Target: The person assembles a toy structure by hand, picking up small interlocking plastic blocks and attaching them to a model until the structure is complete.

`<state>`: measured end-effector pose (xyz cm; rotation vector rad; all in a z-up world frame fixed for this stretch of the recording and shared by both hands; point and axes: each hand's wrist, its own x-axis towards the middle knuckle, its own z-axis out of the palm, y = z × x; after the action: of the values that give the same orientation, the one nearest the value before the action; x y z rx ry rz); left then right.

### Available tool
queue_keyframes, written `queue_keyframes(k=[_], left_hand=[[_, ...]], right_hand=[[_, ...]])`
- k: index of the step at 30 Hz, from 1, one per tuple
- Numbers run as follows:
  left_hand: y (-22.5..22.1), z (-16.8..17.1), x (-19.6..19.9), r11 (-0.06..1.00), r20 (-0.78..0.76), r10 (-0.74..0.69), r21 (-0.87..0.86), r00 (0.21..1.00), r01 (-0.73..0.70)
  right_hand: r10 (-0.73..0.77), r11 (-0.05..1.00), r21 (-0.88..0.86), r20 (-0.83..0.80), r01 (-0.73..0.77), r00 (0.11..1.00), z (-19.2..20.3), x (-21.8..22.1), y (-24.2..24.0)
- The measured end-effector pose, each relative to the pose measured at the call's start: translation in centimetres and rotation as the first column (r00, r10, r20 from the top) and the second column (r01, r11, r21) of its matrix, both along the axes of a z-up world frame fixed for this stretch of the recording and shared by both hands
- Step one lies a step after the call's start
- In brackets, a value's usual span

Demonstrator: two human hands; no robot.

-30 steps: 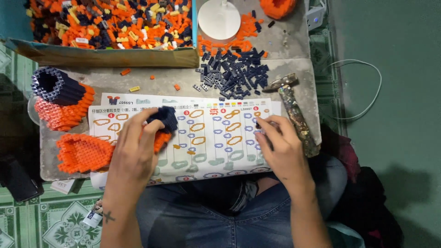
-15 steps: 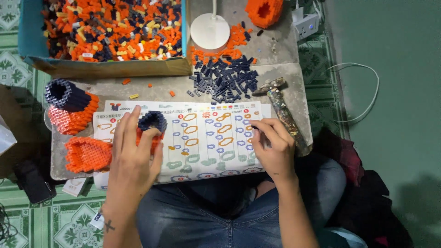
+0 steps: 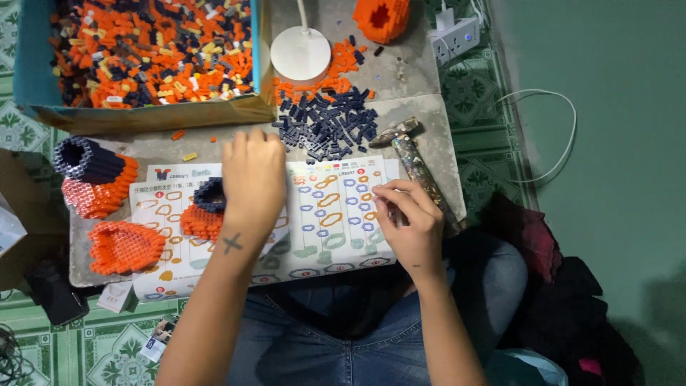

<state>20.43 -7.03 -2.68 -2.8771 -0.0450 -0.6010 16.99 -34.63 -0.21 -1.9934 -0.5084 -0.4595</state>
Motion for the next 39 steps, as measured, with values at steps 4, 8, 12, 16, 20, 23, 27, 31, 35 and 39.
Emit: queue_keyframes(k=[4, 8, 12, 16, 20, 23, 27, 31, 35, 39], left_hand=[[0.5, 1.1, -0.6, 0.999, -0.063, -0.017, 0.026, 0.998, 0.019], [-0.8, 4.1, -3.9, 0.981, -0.121, -0.162, -0.127, 0.979, 0.146], [-2.8, 4.4, -8.2, 0.855, -0.132, -0.353, -0.448, 0.926, 0.262], [-4.5, 4.6, -9.9, 0.744, -0.059, -0.393, -0.607, 0.918, 0.28], [-4.6, 3.7, -10.3, 0.695, 0.024, -0.341, -0.666, 0.94, 0.269], [-4.3, 3.7, -10.5, 0.641, 0.016, -0.34, -0.727, 0.94, 0.244], [-4.2, 3.6, -10.6, 0.574, -0.016, -0.33, -0.797, 0.944, 0.187], [-4.2, 4.0, -10.5, 0.56, -0.024, -0.322, -0.811, 0.946, 0.17], [-3.8, 3.8, -10.4, 0.547, -0.048, -0.33, -0.824, 0.943, 0.149], [-3.7, 3.9, -10.2, 0.522, -0.049, -0.334, -0.841, 0.941, 0.142]], right_hand=[[0.01, 1.0, 0.005, -0.001, -0.01, 1.0, 0.1, -0.1, -0.2], [-0.02, 0.999, 0.025, -0.043, 0.021, 0.999, -0.3, -0.3, -0.3], [0.021, 1.0, 0.01, 0.007, -0.021, 1.0, -0.5, -0.3, -0.2], [0.057, 0.998, -0.037, 0.037, -0.055, 0.998, 0.6, -0.2, 0.6], [0.109, 0.991, -0.084, 0.061, -0.104, 0.992, 0.9, 0.0, 1.1], [0.115, 0.987, -0.115, 0.061, -0.108, 0.991, 0.2, -0.1, 1.0], [0.124, 0.983, -0.142, 0.055, -0.115, 0.991, 0.0, -0.1, 1.1], [0.125, 0.98, -0.161, 0.049, -0.116, 0.991, 0.1, -0.1, 1.3], [0.148, 0.978, -0.155, 0.042, -0.139, 0.988, -0.6, -0.3, 1.1], [0.183, 0.974, -0.139, 0.038, -0.176, 0.982, 0.2, -1.6, 1.8]])
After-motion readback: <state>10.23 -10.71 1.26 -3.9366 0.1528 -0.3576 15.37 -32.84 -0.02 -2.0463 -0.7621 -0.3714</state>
